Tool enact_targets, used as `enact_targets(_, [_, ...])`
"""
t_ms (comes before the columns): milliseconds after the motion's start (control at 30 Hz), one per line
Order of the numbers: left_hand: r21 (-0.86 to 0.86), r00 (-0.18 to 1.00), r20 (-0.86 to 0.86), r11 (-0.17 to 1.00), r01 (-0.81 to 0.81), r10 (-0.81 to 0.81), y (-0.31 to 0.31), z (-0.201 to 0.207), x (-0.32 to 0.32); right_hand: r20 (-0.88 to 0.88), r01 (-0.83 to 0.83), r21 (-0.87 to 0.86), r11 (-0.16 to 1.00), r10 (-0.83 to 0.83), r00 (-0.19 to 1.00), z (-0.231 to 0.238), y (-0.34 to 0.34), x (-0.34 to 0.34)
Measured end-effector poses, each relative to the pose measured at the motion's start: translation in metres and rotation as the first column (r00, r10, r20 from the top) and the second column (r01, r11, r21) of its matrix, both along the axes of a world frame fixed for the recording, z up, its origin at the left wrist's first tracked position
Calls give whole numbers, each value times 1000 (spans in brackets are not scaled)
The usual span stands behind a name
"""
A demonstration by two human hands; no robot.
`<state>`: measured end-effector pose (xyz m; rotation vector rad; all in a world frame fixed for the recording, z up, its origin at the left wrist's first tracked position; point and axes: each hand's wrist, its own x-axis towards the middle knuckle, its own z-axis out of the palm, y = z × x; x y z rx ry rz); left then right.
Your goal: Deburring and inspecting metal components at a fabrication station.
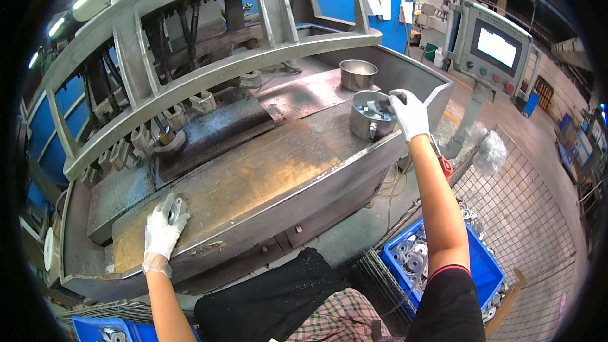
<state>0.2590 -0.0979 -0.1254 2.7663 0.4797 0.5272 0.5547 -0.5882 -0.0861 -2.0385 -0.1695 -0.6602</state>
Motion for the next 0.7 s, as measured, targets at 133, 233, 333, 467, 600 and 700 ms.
enact_targets(133, [1,1000,0,1000,-16,16,0,-3,-1,151,-7,108,994,-9,988,-7,3,-7])
enact_targets(233, [3,1000,30,1000,-4,4,1,-4,-4,123,46,-85,995,-35,992,-10,1,-5])
enact_targets(333, [-23,999,-5,999,-41,41,2,-2,-4,242,48,-53,997,-34,970,-5,9,-15])
enact_targets(467, [-73,998,-34,996,-59,56,-2,8,-7,43,99,-288,953,-91,995,-16,-15,8])
enact_targets(600, [-1,997,-38,998,-63,63,1,-2,-2,138,209,-289,934,-176,975,-6,-4,5])
enact_targets(700, [-32,997,-42,997,-72,70,0,3,-3,366,100,-259,961,2,930,5,26,5])
